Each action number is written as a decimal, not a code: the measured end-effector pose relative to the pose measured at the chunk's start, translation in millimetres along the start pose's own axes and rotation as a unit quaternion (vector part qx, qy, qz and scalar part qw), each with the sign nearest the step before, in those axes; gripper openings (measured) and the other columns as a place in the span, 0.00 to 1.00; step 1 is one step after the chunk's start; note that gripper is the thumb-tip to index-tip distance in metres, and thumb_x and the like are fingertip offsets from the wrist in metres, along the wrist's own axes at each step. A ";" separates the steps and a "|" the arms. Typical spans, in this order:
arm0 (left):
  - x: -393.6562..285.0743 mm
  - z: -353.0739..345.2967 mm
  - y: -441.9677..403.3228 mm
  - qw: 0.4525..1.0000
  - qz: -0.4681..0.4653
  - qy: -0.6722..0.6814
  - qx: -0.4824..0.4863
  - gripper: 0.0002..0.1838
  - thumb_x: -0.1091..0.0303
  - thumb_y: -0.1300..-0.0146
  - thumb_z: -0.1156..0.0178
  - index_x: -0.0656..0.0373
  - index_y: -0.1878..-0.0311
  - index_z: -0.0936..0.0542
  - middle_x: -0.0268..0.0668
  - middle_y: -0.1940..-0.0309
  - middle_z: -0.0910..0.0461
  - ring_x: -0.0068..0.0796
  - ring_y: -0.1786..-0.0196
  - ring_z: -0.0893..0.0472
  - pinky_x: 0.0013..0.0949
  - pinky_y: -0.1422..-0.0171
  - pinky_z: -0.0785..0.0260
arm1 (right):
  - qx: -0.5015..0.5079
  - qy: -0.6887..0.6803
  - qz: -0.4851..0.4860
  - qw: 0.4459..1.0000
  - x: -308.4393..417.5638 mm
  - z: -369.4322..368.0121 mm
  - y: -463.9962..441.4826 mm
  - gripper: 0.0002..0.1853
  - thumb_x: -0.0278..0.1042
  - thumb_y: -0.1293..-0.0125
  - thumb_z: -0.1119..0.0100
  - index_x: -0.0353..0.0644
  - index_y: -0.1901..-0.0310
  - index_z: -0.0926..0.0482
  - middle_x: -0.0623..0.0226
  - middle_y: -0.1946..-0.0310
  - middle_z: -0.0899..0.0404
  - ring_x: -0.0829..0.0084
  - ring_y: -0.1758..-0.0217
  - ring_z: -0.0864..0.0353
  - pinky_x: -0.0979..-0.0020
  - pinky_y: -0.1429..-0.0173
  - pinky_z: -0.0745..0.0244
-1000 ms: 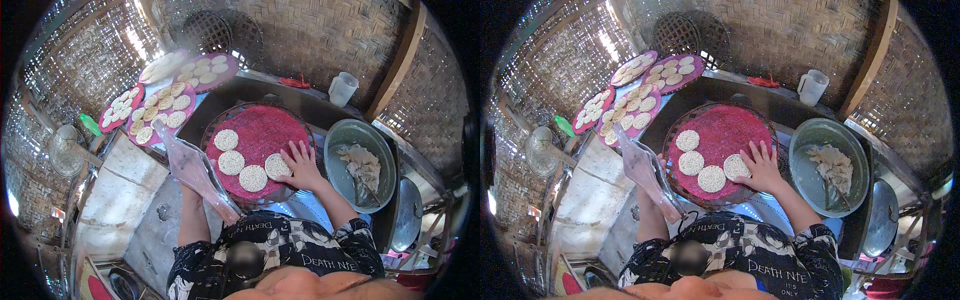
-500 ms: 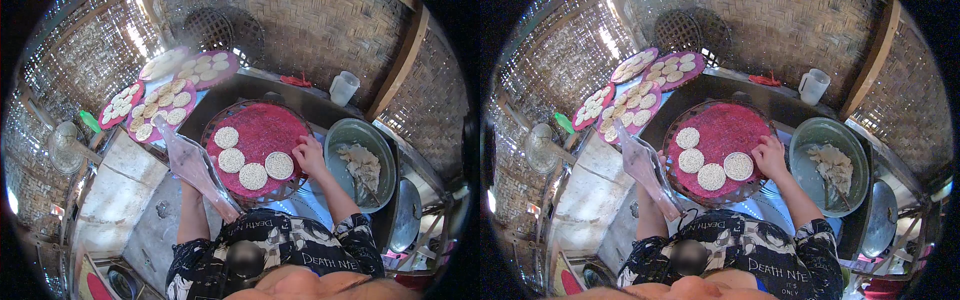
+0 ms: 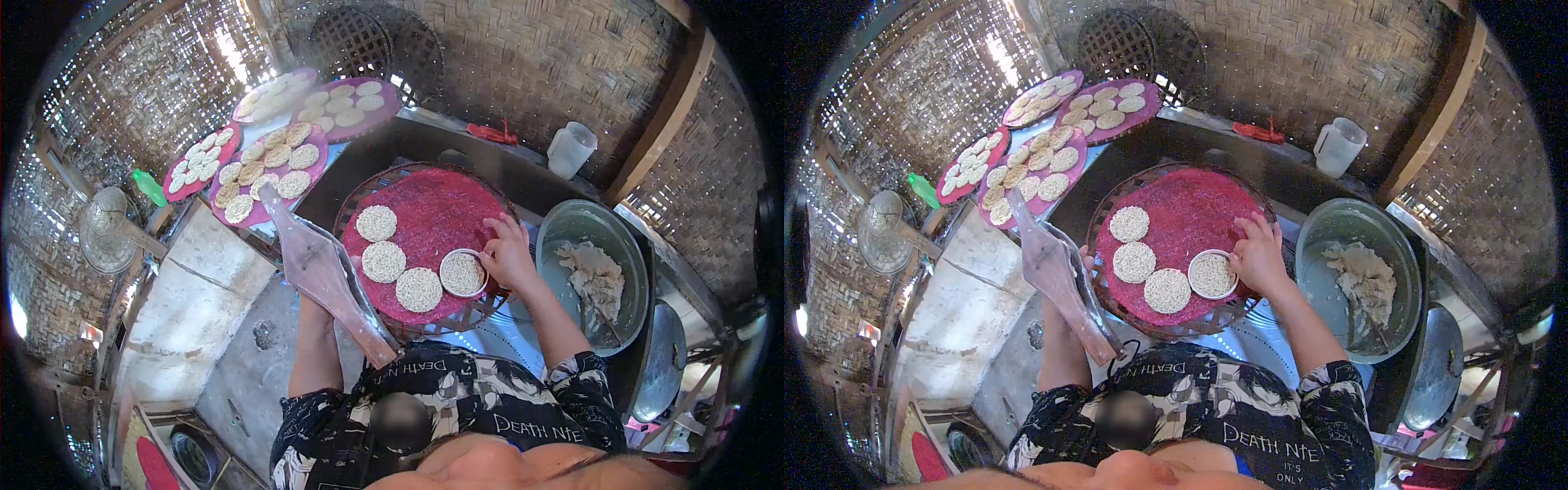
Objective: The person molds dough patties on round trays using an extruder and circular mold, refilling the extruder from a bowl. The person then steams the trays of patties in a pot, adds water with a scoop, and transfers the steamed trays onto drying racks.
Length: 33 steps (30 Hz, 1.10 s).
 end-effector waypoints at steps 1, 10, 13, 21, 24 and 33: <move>0.2 -0.9 0.2 1.000 0.002 0.000 -0.001 0.06 0.72 0.46 0.41 0.58 0.65 0.26 0.33 0.71 0.25 0.26 0.70 0.22 0.32 0.64 0.23 | 0.002 0.005 -0.002 1.000 0.7 0.8 -0.9 0.08 0.36 0.54 0.42 0.42 0.76 0.20 0.65 0.44 0.35 0.57 0.35 0.47 0.46 0.35 0.57; 9.7 -1.6 -3.2 0.998 0.044 0.030 -0.030 0.08 0.78 0.49 0.40 0.56 0.69 0.29 0.28 0.75 0.30 0.22 0.73 0.28 0.30 0.66 0.25 | 0.045 -0.011 -0.015 0.999 0.0 -6.7 -9.3 0.08 0.37 0.54 0.43 0.42 0.78 0.20 0.65 0.45 0.34 0.58 0.35 0.46 0.45 0.35 0.56; 18.5 8.0 -12.2 0.997 0.007 0.072 0.029 0.10 0.63 0.43 0.46 0.57 0.61 0.28 0.38 0.65 0.25 0.31 0.70 0.23 0.32 0.70 0.24 | 0.000 -0.011 -0.019 1.000 3.4 2.6 -27.5 0.08 0.37 0.53 0.44 0.42 0.77 0.20 0.65 0.46 0.34 0.57 0.35 0.46 0.45 0.35 0.56; 23.4 22.8 -17.5 1.000 -0.012 0.013 0.018 0.21 0.55 0.40 0.48 0.64 0.53 0.27 0.40 0.64 0.22 0.32 0.70 0.21 0.32 0.69 0.25 | -0.024 0.009 -0.030 0.999 15.4 -36.4 -72.7 0.09 0.37 0.52 0.43 0.42 0.74 0.19 0.62 0.45 0.34 0.57 0.36 0.45 0.45 0.35 0.55; 22.4 27.3 -13.4 0.999 0.022 0.038 0.010 0.21 0.57 0.41 0.46 0.65 0.53 0.27 0.40 0.65 0.23 0.30 0.70 0.22 0.30 0.69 0.26 | 0.008 0.003 -0.030 1.000 19.7 -53.3 -74.9 0.09 0.37 0.52 0.43 0.42 0.72 0.18 0.63 0.45 0.34 0.58 0.36 0.45 0.46 0.35 0.55; 26.4 35.8 -26.8 0.993 -0.064 -0.077 0.063 0.14 0.63 0.46 0.41 0.62 0.59 0.26 0.35 0.70 0.25 0.26 0.71 0.25 0.27 0.68 0.30 | 0.077 0.017 -0.041 0.996 20.5 -55.3 -63.7 0.10 0.41 0.49 0.43 0.46 0.71 0.18 0.65 0.44 0.34 0.59 0.35 0.47 0.44 0.34 0.58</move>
Point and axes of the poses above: each hand's wrist, its own y-axis away from the middle knuckle, its own z-axis out of the back of the hand, x = y × z, the point moved 9 cm from there along -y, towards the middle knuckle
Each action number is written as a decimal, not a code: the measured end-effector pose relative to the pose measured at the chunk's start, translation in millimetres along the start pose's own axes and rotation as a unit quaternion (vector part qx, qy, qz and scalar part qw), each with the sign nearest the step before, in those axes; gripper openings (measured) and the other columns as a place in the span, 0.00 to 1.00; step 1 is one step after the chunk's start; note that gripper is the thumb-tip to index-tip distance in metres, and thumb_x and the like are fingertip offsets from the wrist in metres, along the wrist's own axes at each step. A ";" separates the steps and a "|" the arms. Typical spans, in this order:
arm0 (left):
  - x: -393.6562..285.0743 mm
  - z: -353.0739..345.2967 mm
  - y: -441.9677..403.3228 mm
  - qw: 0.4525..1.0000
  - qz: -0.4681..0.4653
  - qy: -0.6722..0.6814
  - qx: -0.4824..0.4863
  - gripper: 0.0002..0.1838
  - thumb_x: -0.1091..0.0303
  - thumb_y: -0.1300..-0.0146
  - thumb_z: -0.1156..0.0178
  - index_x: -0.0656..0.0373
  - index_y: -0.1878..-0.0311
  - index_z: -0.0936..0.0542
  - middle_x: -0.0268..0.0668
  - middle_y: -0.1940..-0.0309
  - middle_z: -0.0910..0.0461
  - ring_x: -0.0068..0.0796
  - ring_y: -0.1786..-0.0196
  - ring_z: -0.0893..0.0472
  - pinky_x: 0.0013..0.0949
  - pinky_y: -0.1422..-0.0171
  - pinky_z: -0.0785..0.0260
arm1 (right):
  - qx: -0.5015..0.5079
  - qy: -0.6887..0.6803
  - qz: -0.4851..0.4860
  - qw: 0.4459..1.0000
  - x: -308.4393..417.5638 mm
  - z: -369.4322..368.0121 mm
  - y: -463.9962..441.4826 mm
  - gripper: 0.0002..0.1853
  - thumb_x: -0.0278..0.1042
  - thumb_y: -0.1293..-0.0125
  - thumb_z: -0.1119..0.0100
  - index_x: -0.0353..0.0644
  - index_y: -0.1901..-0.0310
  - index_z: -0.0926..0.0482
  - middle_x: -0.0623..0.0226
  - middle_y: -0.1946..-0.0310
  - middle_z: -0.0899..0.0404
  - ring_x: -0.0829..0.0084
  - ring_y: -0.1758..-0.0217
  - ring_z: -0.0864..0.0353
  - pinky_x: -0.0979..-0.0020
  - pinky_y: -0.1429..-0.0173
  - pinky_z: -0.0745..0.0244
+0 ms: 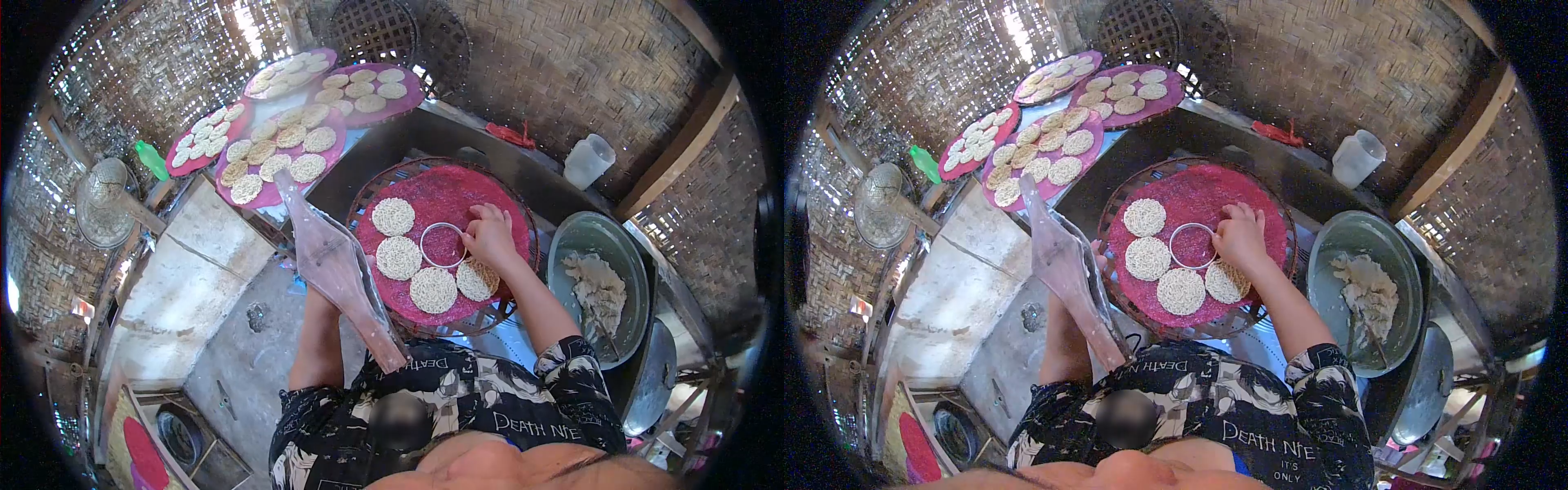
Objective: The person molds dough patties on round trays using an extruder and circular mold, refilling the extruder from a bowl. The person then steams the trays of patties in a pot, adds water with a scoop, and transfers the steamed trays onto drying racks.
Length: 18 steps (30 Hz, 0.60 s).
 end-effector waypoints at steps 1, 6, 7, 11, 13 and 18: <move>4.5 -1.5 -0.6 0.999 0.029 -0.037 0.014 0.12 0.66 0.48 0.39 0.59 0.62 0.26 0.33 0.71 0.26 0.24 0.69 0.25 0.27 0.65 0.30 | -0.015 0.013 0.002 1.000 1.9 6.6 1.3 0.11 0.42 0.49 0.42 0.45 0.70 0.18 0.64 0.45 0.34 0.59 0.36 0.45 0.46 0.35 0.56; -79.2 -72.2 12.6 0.902 -0.220 -0.367 0.053 0.14 0.65 0.56 0.34 0.57 0.66 0.26 0.34 0.75 0.26 0.33 0.69 0.24 0.34 0.61 0.30 | -0.117 -0.126 0.075 0.982 22.8 70.7 11.6 0.21 0.48 0.47 0.42 0.38 0.59 0.23 0.56 0.51 0.31 0.57 0.47 0.32 0.56 0.42 0.41; -89.1 -95.0 15.6 0.878 -0.242 -0.407 0.064 0.14 0.64 0.57 0.34 0.57 0.68 0.26 0.36 0.76 0.25 0.36 0.70 0.23 0.36 0.61 0.31 | -0.137 -0.185 0.111 0.967 36.0 92.1 18.2 0.22 0.47 0.47 0.42 0.37 0.57 0.25 0.55 0.54 0.30 0.57 0.50 0.31 0.57 0.44 0.39; -97.0 -198.5 41.4 0.704 -0.419 -0.554 0.148 0.09 0.65 0.62 0.40 0.56 0.77 0.28 0.41 0.81 0.26 0.47 0.74 0.25 0.38 0.68 0.34 | -0.223 -0.214 0.186 0.933 89.5 179.6 61.4 0.26 0.44 0.47 0.42 0.34 0.51 0.31 0.54 0.61 0.29 0.55 0.58 0.29 0.60 0.53 0.36; -70.3 -233.9 40.2 0.695 -0.334 -0.578 0.268 0.09 0.64 0.60 0.41 0.57 0.75 0.27 0.41 0.80 0.26 0.46 0.74 0.25 0.38 0.69 0.34 | -0.344 -0.061 0.269 0.898 112.4 215.1 101.9 0.25 0.33 0.49 0.43 0.30 0.50 0.34 0.54 0.69 0.31 0.57 0.66 0.32 0.63 0.57 0.35; -30.4 -283.9 62.9 0.646 -0.276 -0.515 0.492 0.15 0.58 0.62 0.39 0.60 0.74 0.25 0.45 0.77 0.22 0.45 0.71 0.21 0.41 0.64 0.29 | -0.206 -0.016 0.340 0.918 98.5 206.2 169.2 0.19 0.28 0.53 0.42 0.34 0.58 0.33 0.61 0.73 0.33 0.62 0.70 0.31 0.64 0.61 0.35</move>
Point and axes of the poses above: each hand's wrist, its own y-axis away from the middle knuckle, its own z-axis out of the back of the hand, x = y × z, the point moved 9 cm from there along -y, towards the middle knuckle
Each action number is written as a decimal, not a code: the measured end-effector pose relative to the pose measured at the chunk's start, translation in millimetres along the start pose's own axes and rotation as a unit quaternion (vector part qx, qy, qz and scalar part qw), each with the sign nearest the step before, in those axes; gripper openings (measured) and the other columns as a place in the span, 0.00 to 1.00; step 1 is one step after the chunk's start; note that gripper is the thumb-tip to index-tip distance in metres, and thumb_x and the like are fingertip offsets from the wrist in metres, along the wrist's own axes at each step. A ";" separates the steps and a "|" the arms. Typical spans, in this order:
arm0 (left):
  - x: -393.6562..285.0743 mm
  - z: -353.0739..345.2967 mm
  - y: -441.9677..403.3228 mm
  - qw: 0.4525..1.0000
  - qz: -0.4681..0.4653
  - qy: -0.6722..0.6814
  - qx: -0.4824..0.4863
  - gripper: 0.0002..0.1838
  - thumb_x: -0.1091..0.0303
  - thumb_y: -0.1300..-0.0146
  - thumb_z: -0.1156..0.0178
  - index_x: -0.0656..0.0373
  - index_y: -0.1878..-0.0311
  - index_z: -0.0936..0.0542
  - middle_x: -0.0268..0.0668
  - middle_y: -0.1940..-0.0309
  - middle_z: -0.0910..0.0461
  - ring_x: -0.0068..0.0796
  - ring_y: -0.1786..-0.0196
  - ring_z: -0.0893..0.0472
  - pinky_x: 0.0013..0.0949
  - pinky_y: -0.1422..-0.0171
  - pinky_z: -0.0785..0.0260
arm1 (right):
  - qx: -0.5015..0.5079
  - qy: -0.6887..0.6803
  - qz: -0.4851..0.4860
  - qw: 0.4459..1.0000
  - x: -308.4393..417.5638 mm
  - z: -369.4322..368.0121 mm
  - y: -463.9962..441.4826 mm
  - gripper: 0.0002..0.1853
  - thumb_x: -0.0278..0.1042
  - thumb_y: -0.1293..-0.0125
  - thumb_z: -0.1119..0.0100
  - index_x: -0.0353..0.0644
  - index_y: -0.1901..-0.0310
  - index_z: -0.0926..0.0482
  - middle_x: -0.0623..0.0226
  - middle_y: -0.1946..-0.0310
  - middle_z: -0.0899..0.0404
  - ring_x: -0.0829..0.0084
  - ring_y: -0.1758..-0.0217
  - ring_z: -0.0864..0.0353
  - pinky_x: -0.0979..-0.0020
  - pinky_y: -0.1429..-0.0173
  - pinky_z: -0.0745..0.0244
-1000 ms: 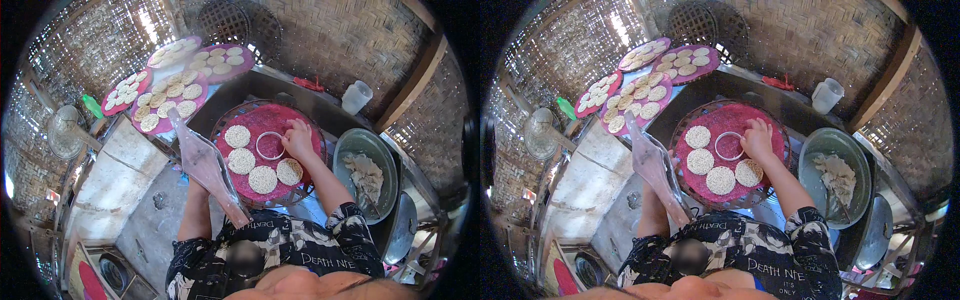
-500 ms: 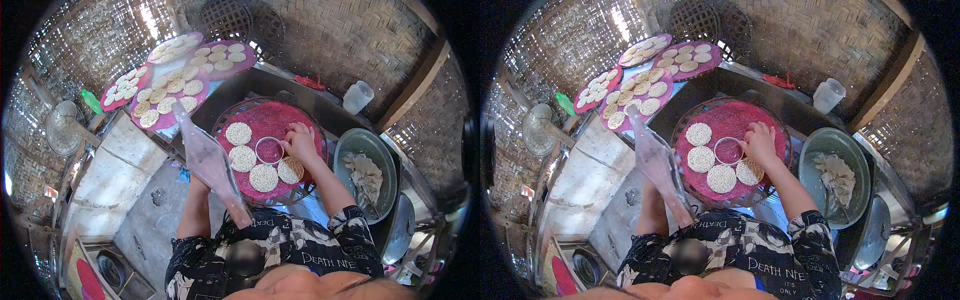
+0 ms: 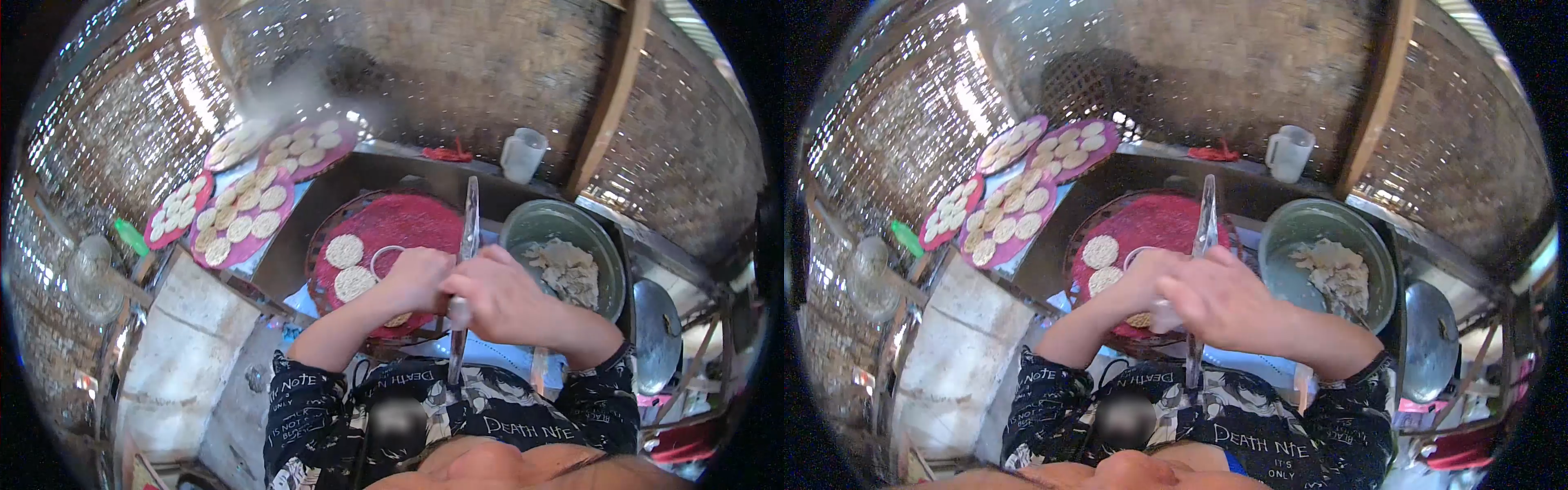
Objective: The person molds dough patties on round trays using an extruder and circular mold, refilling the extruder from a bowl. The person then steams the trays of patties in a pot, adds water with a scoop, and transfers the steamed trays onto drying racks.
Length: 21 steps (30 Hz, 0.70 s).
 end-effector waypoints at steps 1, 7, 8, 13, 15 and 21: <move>-14.5 0.1 -5.2 0.998 0.003 -0.057 0.018 0.14 0.60 0.62 0.40 0.61 0.74 0.24 0.45 0.77 0.22 0.44 0.70 0.21 0.41 0.63 0.29 | 0.049 -0.038 -0.044 0.997 -6.2 3.8 13.0 0.19 0.27 0.54 0.43 0.36 0.59 0.33 0.63 0.74 0.34 0.64 0.71 0.31 0.65 0.61 0.34; -50.6 16.3 -45.1 0.991 -0.013 -0.119 -0.067 0.10 0.66 0.60 0.40 0.61 0.74 0.24 0.44 0.75 0.22 0.40 0.68 0.21 0.40 0.62 0.30 | -0.093 -0.141 -0.389 0.905 -93.9 122.1 109.4 0.20 0.23 0.51 0.49 0.40 0.55 0.41 0.71 0.75 0.35 0.79 0.73 0.33 0.77 0.69 0.35; -42.4 19.2 -51.4 0.988 0.006 -0.125 -0.088 0.10 0.66 0.60 0.39 0.61 0.73 0.23 0.44 0.74 0.21 0.39 0.67 0.20 0.39 0.61 0.30 | -0.149 -0.126 -0.445 0.874 -106.6 147.6 140.7 0.19 0.23 0.50 0.50 0.40 0.56 0.41 0.71 0.75 0.35 0.80 0.73 0.33 0.78 0.71 0.35; -23.1 -64.9 -106.8 0.886 0.005 0.464 0.002 0.22 0.65 0.55 0.32 0.59 0.54 0.24 0.30 0.74 0.23 0.21 0.69 0.22 0.32 0.63 0.27 | -0.630 -0.197 -0.321 0.679 -117.4 193.9 251.0 0.14 0.22 0.47 0.50 0.44 0.60 0.40 0.67 0.73 0.31 0.77 0.71 0.29 0.76 0.71 0.32; -47.1 -71.1 -126.7 0.801 -0.071 0.593 -0.041 0.24 0.67 0.50 0.36 0.56 0.48 0.29 0.34 0.62 0.28 0.31 0.55 0.27 0.36 0.52 0.31 | -0.677 -0.261 -0.324 0.607 -118.3 163.7 261.4 0.13 0.23 0.46 0.49 0.45 0.61 0.39 0.67 0.71 0.30 0.76 0.69 0.28 0.75 0.69 0.30; -49.7 -13.6 -131.7 0.598 -0.176 0.747 -0.232 0.12 0.83 0.47 0.44 0.54 0.63 0.29 0.30 0.61 0.33 0.44 0.43 0.31 0.46 0.40 0.37 | -0.456 -0.453 -0.328 0.693 -168.4 61.3 272.3 0.23 0.34 0.43 0.43 0.43 0.47 0.37 0.62 0.58 0.27 0.65 0.55 0.26 0.67 0.47 0.30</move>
Point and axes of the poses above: each hand's wrist, its own y-axis away from the middle knuckle, its own z-axis out of the back of the hand, x = y × z, the point moved 9 cm from there along -y, towards the middle knuckle
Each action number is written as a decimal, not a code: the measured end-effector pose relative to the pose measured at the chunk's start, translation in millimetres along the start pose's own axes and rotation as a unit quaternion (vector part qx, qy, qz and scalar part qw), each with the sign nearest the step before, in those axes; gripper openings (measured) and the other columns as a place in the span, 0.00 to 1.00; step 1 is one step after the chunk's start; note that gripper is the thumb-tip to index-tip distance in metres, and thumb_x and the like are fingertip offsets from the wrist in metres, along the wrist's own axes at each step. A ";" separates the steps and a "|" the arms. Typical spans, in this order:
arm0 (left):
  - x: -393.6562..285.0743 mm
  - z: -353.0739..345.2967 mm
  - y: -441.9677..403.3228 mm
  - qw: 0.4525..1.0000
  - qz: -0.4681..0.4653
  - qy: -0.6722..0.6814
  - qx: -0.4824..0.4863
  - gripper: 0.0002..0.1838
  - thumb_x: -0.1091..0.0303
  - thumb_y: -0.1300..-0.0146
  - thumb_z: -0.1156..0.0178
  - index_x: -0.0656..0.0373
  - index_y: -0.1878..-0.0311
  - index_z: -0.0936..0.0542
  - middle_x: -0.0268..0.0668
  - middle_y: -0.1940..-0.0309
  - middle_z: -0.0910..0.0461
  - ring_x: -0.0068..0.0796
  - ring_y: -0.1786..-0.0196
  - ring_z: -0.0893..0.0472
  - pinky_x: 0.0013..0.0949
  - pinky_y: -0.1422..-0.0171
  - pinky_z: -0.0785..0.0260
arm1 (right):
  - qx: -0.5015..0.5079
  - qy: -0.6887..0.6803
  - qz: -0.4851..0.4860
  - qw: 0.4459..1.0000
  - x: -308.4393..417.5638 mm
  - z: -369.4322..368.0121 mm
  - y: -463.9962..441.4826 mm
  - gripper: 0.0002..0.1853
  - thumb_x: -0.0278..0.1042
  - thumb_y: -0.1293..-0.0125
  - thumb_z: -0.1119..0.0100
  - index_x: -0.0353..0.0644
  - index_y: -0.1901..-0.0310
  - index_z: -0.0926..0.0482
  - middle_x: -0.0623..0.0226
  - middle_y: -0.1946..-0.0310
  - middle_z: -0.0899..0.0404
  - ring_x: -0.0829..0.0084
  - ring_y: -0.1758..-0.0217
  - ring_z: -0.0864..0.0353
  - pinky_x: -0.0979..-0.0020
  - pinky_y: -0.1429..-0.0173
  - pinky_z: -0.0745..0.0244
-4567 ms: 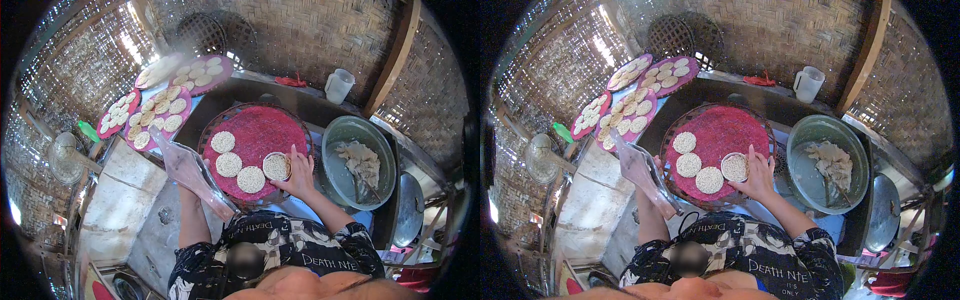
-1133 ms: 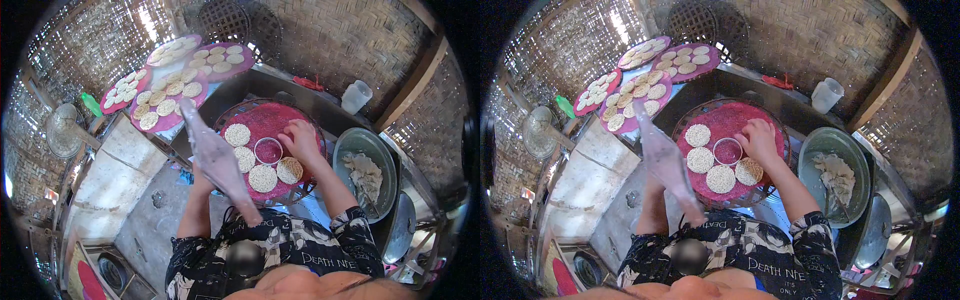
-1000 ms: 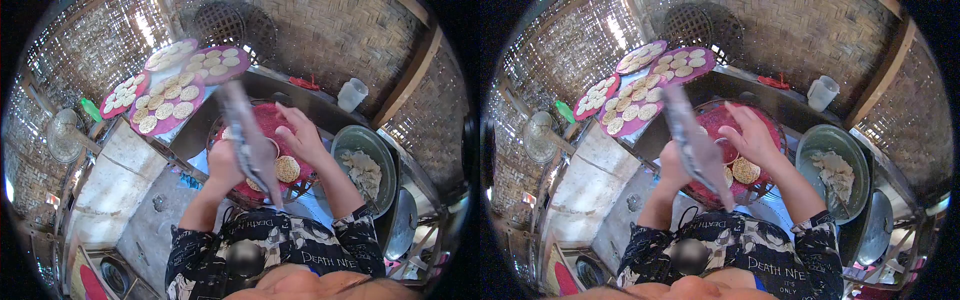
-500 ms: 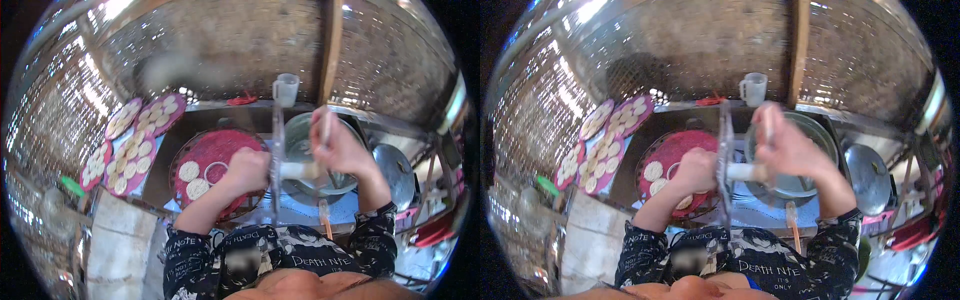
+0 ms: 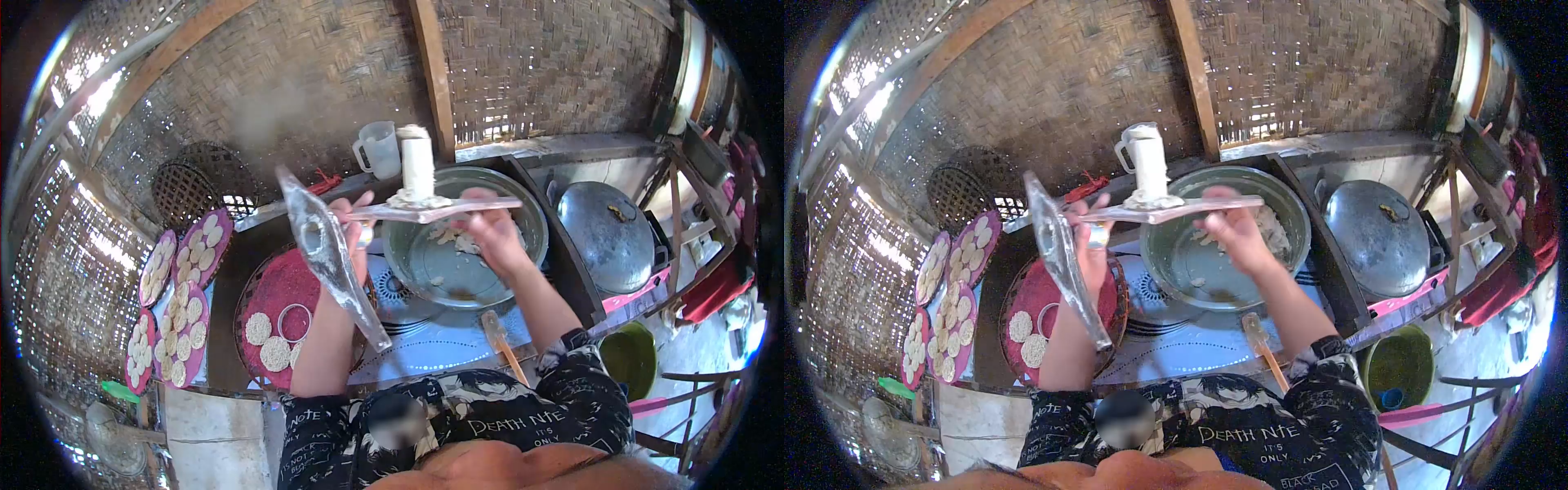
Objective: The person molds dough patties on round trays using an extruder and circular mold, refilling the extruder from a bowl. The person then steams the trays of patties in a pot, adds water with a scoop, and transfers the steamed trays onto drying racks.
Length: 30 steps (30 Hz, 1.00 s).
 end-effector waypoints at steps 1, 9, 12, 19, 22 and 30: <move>-6.9 -0.1 0.1 0.999 -0.019 -0.040 -0.009 0.13 0.84 0.49 0.43 0.53 0.64 0.29 0.29 0.63 0.32 0.42 0.45 0.29 0.44 0.43 0.34 | 0.071 0.299 -0.016 0.952 -18.8 17.6 -3.2 0.23 0.36 0.45 0.41 0.42 0.48 0.35 0.59 0.56 0.27 0.64 0.53 0.26 0.67 0.47 0.31; -39.3 17.7 34.8 0.961 -0.022 -0.273 -0.024 0.16 0.82 0.50 0.42 0.54 0.59 0.28 0.29 0.65 0.32 0.26 0.60 0.26 0.40 0.46 0.31 | 0.181 0.794 -0.272 0.513 -126.2 175.6 41.7 0.10 0.30 0.51 0.47 0.38 0.67 0.20 0.53 0.65 0.22 0.57 0.60 0.21 0.62 0.58 0.25; -49.0 42.1 39.2 0.990 0.007 -0.136 0.019 0.14 0.82 0.51 0.41 0.57 0.63 0.30 0.31 0.67 0.33 0.26 0.67 0.26 0.39 0.51 0.29 | 0.201 0.810 -0.259 0.487 -106.2 170.1 13.1 0.09 0.31 0.50 0.47 0.39 0.70 0.20 0.56 0.68 0.21 0.59 0.61 0.20 0.63 0.58 0.25; -58.7 36.1 63.5 0.947 0.036 -0.307 -0.086 0.16 0.67 0.51 0.35 0.58 0.68 0.34 0.33 0.67 0.36 0.27 0.65 0.27 0.39 0.53 0.29 | 0.088 0.838 -0.219 0.492 -145.2 209.5 -15.6 0.07 0.29 0.51 0.47 0.40 0.74 0.19 0.55 0.71 0.21 0.61 0.64 0.20 0.64 0.59 0.25; -66.4 33.7 65.1 0.955 0.017 -0.281 -0.092 0.18 0.68 0.53 0.33 0.57 0.69 0.35 0.33 0.67 0.36 0.30 0.64 0.26 0.38 0.55 0.27 | 0.101 0.811 -0.197 0.542 -176.9 217.9 -12.9 0.07 0.28 0.52 0.47 0.39 0.74 0.19 0.53 0.71 0.21 0.59 0.65 0.20 0.63 0.59 0.26; -58.0 44.0 75.9 0.961 0.066 -0.254 -0.084 0.14 0.79 0.55 0.35 0.58 0.69 0.32 0.33 0.68 0.35 0.28 0.68 0.26 0.33 0.59 0.27 | 0.175 0.789 -0.210 0.550 -217.0 209.6 -15.4 0.09 0.28 0.50 0.50 0.35 0.70 0.20 0.51 0.67 0.22 0.58 0.61 0.21 0.62 0.55 0.26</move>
Point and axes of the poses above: each hand's wrist, its own y-axis away from the middle knuckle, its own z-axis out of the back of the hand, x = y × z, the point moved 9 cm from there along -y, towards the middle knuckle
